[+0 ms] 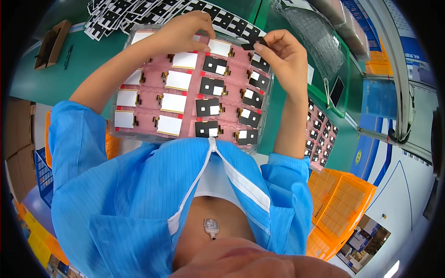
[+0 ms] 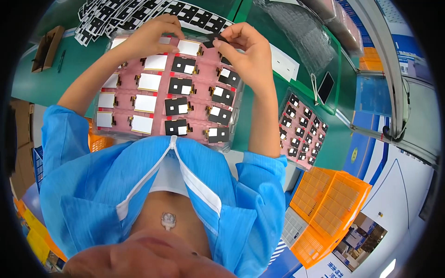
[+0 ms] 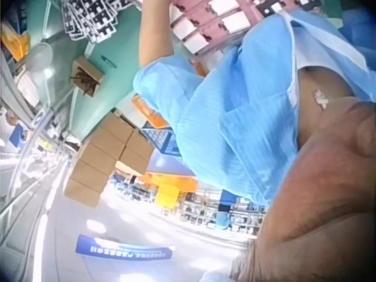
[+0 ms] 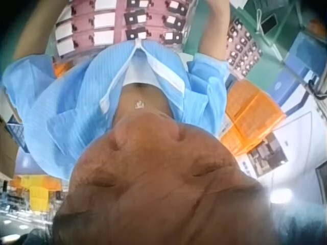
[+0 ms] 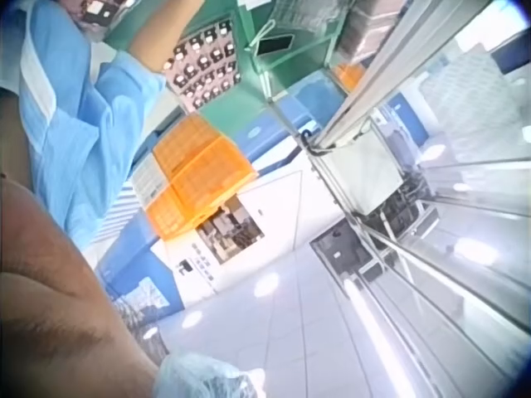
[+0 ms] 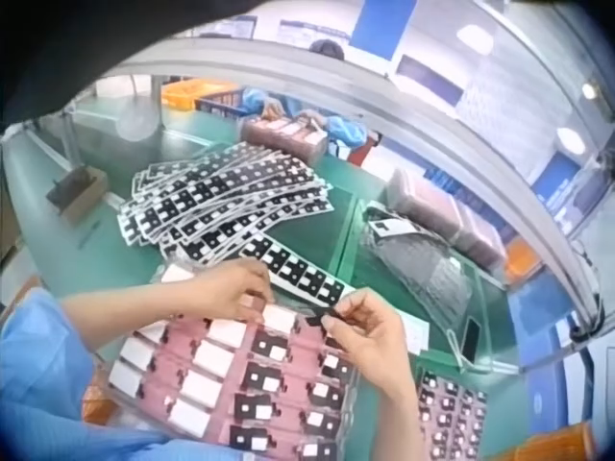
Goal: The person peels black labels from a strip and applies them by hand to small electronic modules arranged in a component tray.
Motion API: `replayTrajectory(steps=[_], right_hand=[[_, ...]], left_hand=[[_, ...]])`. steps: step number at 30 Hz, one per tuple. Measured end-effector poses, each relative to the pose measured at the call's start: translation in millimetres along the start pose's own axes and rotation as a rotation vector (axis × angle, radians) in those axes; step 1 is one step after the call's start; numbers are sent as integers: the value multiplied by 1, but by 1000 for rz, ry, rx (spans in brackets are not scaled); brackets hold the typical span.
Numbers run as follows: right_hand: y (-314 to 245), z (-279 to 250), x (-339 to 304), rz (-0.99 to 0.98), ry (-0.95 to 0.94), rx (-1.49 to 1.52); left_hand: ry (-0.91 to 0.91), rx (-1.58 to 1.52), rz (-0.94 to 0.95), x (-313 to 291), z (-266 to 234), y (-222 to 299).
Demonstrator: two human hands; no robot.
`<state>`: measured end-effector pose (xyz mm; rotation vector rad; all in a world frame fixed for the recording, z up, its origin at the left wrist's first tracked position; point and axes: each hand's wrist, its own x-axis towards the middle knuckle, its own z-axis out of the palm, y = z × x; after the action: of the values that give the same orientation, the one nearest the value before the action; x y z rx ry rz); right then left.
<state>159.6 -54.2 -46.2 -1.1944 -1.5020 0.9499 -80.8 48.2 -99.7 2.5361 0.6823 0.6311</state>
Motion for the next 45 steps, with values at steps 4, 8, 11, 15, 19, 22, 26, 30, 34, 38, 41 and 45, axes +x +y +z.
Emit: replayTrajectory(steps=[4,8,11,15,19,22,26,30,34,38,41,45], right_hand=[[-4,9,0,61,32,96],[5,9,9,-10,-28,-79],[6,17,12,0,-55,-144],[6,21,17,26,-37,-319],[12,19,23,-81,-58,-259],[9,19,30,-333,-94,-542],[14,19,34,4,-269,-384],[25,18,43,62,-339,-357],[34,12,56,10,-471,-383],[44,17,60,-2,-497,-334],[48,24,58,51,-495,-348],[55,28,57,85,-444,-348]], left_hand=[[1,10,-7,-4,3,0],[24,5,19,-4,3,-1],[33,25,17,-5,3,0],[49,41,8,-7,4,-2],[87,19,7,-8,10,2],[88,30,-13,-7,11,3],[81,5,-25,-7,12,4],[70,-10,-14,-6,12,2],[44,-8,-29,-5,10,3],[20,-34,-32,-6,10,1],[17,-34,-9,-7,10,1],[-8,-52,-25,-5,6,5]])
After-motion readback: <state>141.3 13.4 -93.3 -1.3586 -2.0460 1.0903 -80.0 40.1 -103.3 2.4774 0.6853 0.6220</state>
